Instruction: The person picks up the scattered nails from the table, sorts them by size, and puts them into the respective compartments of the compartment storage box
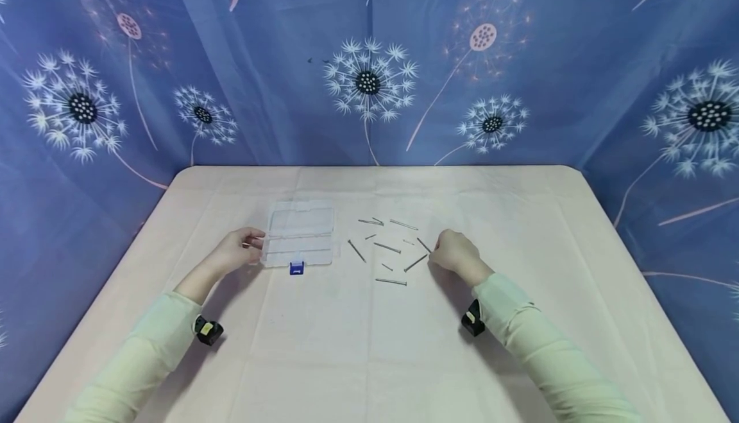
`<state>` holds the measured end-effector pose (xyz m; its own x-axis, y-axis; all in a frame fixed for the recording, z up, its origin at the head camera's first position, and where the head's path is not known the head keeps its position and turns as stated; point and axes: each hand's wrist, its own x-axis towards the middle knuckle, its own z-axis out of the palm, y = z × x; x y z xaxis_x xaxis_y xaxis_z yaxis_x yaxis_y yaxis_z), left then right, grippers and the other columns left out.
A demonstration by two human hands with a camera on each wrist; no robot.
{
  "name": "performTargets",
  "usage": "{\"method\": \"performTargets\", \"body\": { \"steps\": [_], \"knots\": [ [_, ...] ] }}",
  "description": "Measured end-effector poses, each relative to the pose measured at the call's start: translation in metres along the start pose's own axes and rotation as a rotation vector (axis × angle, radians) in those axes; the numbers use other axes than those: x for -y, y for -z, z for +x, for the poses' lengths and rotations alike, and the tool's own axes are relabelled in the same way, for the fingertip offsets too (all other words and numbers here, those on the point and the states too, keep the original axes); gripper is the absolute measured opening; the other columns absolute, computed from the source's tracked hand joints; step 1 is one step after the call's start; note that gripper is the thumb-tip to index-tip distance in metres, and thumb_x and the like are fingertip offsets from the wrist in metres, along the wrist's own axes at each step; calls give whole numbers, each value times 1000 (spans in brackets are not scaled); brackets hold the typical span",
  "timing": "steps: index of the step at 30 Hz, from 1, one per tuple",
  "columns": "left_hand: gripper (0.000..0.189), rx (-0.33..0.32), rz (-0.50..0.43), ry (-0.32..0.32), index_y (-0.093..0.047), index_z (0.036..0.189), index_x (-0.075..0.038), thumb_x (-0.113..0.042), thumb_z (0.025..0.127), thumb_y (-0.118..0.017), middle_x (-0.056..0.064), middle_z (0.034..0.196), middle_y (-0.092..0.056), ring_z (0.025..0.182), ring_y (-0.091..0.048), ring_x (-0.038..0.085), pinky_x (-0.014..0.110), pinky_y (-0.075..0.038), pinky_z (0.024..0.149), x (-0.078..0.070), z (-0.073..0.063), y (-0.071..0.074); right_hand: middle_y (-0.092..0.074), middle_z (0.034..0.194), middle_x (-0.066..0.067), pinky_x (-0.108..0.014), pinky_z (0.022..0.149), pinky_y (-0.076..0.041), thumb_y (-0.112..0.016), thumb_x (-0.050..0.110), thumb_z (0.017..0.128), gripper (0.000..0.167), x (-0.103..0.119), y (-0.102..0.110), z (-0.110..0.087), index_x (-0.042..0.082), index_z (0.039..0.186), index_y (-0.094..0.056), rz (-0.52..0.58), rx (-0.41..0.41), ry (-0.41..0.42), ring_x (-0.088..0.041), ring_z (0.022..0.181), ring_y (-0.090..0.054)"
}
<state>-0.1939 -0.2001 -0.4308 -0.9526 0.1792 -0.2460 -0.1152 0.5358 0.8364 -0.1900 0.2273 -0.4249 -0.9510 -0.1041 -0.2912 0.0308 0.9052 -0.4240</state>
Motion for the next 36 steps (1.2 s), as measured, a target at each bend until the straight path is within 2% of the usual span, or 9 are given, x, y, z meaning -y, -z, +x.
{"method": "performTargets", "body": {
  "steps": [6,10,16,20,26,32,36],
  "knots": [
    [46,-9,-34,5,-38,129,19,8,86,-51,35,114,-51,96,-59,33,37,-58,81,3,0,-1,-62,77,-10,-29,57,-44,-64,17,77,23,1,-2,3,-4,86,-65,-24,20,26,-19,66,-53],
    [46,-17,-42,7,-38,129,18,9,86,-50,34,113,-52,93,-59,30,34,-58,78,4,1,-2,-62,79,-13,-31,61,-47,-62,17,80,26,1,-1,4,-7,88,-63,-11,26,26,-21,67,-54],
    [45,-43,-14,5,-42,128,16,9,85,-50,32,110,-54,87,-57,22,25,-55,70,5,3,-5,-62,77,-14,-31,59,-47,-59,15,82,23,-3,2,1,-7,87,-62,-11,-39,16,-21,66,-54],
    [43,-49,-18,11,-43,127,16,9,85,-50,30,107,-54,86,-56,22,26,-55,71,6,2,-5,-60,74,-11,-29,57,-44,-58,10,80,14,-7,1,-2,-3,81,-61,9,-101,54,-20,64,-52],
    [44,-44,-39,50,-40,130,16,7,88,-50,29,110,-53,91,-57,24,32,-57,78,6,1,-5,-62,66,-7,-26,53,-42,-54,4,84,10,-16,3,-3,-2,85,-62,211,-166,54,-15,57,-52],
    [47,-43,-51,48,-39,131,15,8,86,-51,26,106,-53,86,-56,20,33,-58,78,5,1,-3,-68,75,-9,-26,61,-56,-58,5,88,16,-19,5,-4,-9,95,-64,478,-190,-16,-10,62,-62],
    [48,-29,-55,31,-40,131,14,9,84,-51,24,101,-53,80,-54,15,29,-57,73,4,0,-3,-69,76,-9,-28,67,-59,-58,1,89,22,-20,6,-6,-17,101,-60,633,-184,-26,-7,64,-65]
  ]
}}
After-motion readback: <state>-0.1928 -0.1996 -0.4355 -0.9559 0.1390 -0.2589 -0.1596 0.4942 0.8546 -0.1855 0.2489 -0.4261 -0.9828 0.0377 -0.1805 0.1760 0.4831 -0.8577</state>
